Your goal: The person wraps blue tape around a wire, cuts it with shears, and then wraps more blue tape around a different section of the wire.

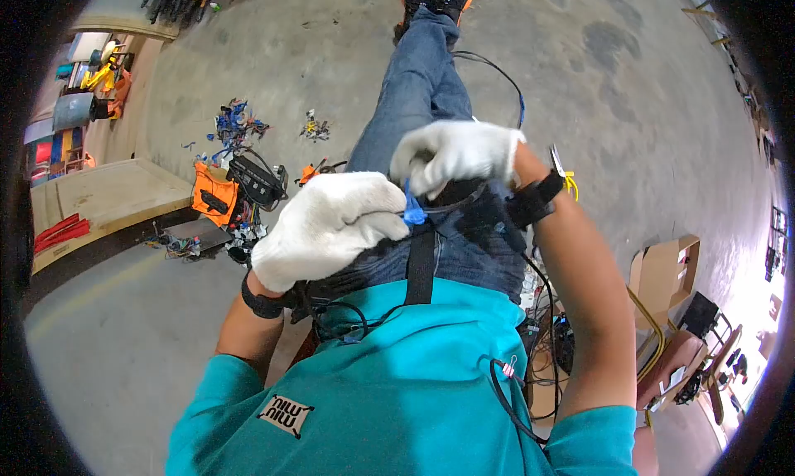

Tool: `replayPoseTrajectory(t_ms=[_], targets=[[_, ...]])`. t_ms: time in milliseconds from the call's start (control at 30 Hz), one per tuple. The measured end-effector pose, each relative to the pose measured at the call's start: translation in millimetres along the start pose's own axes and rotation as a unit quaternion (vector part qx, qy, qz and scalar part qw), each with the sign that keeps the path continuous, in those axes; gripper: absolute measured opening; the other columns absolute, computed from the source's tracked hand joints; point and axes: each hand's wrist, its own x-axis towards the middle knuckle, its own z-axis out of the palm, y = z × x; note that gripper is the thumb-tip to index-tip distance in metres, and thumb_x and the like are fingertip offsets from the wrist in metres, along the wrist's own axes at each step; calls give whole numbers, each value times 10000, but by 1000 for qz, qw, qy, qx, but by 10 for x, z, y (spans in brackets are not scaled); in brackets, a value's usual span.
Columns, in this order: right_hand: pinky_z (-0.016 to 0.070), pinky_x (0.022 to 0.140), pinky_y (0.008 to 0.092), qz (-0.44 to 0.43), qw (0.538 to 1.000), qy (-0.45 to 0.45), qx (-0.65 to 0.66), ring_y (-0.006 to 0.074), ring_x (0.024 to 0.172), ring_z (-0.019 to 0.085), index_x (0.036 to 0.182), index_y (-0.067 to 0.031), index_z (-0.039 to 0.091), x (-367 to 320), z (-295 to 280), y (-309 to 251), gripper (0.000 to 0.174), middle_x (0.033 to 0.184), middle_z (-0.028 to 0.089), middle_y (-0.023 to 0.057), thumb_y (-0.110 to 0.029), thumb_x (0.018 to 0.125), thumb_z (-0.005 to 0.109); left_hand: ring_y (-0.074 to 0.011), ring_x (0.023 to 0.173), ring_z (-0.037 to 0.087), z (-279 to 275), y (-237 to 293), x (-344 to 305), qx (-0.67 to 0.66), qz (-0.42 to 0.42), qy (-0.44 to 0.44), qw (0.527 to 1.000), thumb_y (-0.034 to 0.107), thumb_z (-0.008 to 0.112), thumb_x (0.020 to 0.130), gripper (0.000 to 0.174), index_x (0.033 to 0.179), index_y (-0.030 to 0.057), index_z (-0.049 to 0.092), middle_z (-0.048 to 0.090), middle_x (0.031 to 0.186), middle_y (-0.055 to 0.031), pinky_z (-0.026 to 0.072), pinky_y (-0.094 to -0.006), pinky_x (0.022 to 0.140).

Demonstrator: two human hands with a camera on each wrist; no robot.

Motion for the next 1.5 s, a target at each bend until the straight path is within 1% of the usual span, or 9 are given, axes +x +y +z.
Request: replayPoseTrajectory(t_ms=[133,200,300,500,600,800,1100,1267,1500], targets=[[560,1004,372,-43,979,164,111,228,1154,655,1513,32,485,-318,-320,23,756,1362,642,148,-232,895,832,-117,877,721,-137,104,-37,-163,-134,-30,977,-42,667,897,204,1096,-29,706,750,940,-49,551,-268,781],[560,939,348,-50,946,317,38,188,1085,674,1411,37,599,-467,-525,110,566,1241,704,108,-250,953,765,-108,842,700,-166,-6,-65,-175,-130,-24,976,32,675,932,177,1096,-28,706,746,934,-44,542,-259,767],[556,871,313,-179,806,549,130,153,994,691,1277,52,673,-658,-522,-55,427,1099,748,101,-282,1012,680,-83,773,646,-165,-136,-60,-203,-162,16,966,184,687,987,229,1093,-18,704,738,925,-37,511,-234,705],[561,850,426,-129,976,168,-48,281,987,708,1222,22,674,-1002,567,-937,409,1097,729,160,-335,1023,663,-37,681,566,-146,-375,-13,-253,-201,80,943,362,703,1011,360,1125,22,683,733,918,-33,425,-180,535],[530,899,529,-56,872,372,-313,480,1072,644,1314,-26,582,-530,851,-440,435,1169,651,268,-304,990,668,-33,670,567,-138,-396,-15,-285,-241,84,924,391,708,1013,380,1122,27,689,725,895,-25,440,-177,545],[526,722,360,-23,951,287,111,228,761,639,1219,-19,639,-295,895,-510,333,870,644,103,-279,1014,676,-17,660,516,-156,-381,-61,-326,-224,126,910,232,644,1032,202,1028,42,712,651,797,13,406,-169,538],[531,775,359,-55,972,223,-44,260,800,673,1042,2,670,-449,917,-639,213,881,703,160,-204,1037,616,-47,581,484,96,-500,145,-226,-273,178,918,77,592,963,123,991,44,707,585,721,37,379,-217,524],[379,620,221,-11,951,280,133,25,720,465,985,-30,709,-576,710,-828,274,805,581,-64,-294,1028,652,-53,630,522,2,-596,164,-194,-228,131,945,58,585,926,156,995,23,721,653,778,16,427,-217,580],[458,622,339,41,961,226,-153,149,669,553,982,-1,708,-810,415,-987,304,727,581,66,-304,968,683,-168,797,673,64,-645,164,-47,-163,95,981,114,623,979,163,993,-3,736,746,864,-63,546,-334,763]])
